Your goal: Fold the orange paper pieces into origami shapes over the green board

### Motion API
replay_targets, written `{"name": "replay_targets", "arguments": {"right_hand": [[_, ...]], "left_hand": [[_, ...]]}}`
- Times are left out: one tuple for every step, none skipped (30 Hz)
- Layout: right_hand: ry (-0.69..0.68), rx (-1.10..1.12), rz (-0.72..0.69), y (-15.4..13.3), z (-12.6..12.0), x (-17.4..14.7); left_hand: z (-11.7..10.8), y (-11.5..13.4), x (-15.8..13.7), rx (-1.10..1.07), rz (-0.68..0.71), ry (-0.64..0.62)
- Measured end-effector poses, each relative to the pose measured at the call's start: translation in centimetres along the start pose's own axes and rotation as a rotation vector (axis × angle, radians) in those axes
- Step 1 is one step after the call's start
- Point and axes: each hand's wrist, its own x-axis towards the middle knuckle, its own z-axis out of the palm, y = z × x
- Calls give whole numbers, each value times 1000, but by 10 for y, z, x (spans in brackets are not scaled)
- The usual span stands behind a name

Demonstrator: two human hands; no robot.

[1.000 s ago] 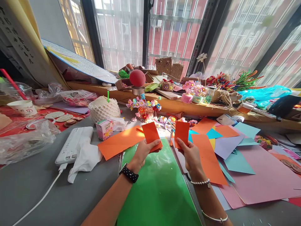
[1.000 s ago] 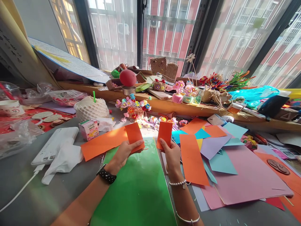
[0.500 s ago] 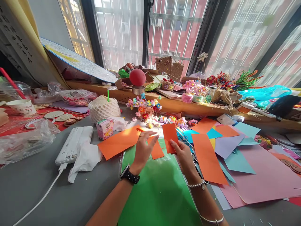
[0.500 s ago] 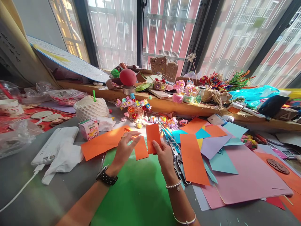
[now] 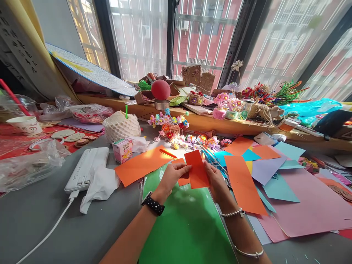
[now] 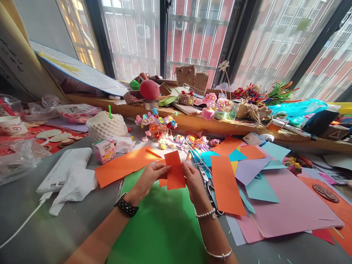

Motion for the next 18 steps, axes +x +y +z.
{"name": "replay_targets", "arguments": {"right_hand": [[-22,-5,13,1,0,0],[-36,-13,21,2,0,0],[-43,-30,22,3,0,0],[-43,-56,14,3,0,1],[-38,-91,1,4,-1,1],[-31,-132,-15,4,-1,1],[-21,-175,-32,4,0,1],[-11,-218,-49,4,0,1],[-1,-260,-64,4,0,1],[8,-300,-76,4,1,1],[16,-338,-85,4,1,1],[23,-370,-92,5,2,1],[29,-395,-97,5,2,2],[36,-412,-103,6,3,2],[42,-424,-111,6,3,2],[46,-437,-121,7,4,2],[48,-455,-131,7,4,2],[47,-480,-143,7,4,2]], "left_hand": [[0,0,0,15,0,2],[1,1,-1,32,3,5],[2,2,-2,51,8,9],[2,3,-2,70,13,10],[3,3,-3,85,17,11],[4,4,-4,97,19,9],[4,4,-4,103,18,5],[5,4,-4,106,17,0],[5,3,-5,104,16,-6],[6,3,-4,97,17,-14],[6,2,-4,85,21,-22],[6,1,-4,72,27,-31],[7,0,-3,59,32,-40],[7,-1,-3,47,35,-50],[7,-1,-3,36,36,-57],[8,-2,-2,27,34,-62],[8,-2,-2,18,29,-64],[8,-1,-3,9,19,-62]]}}
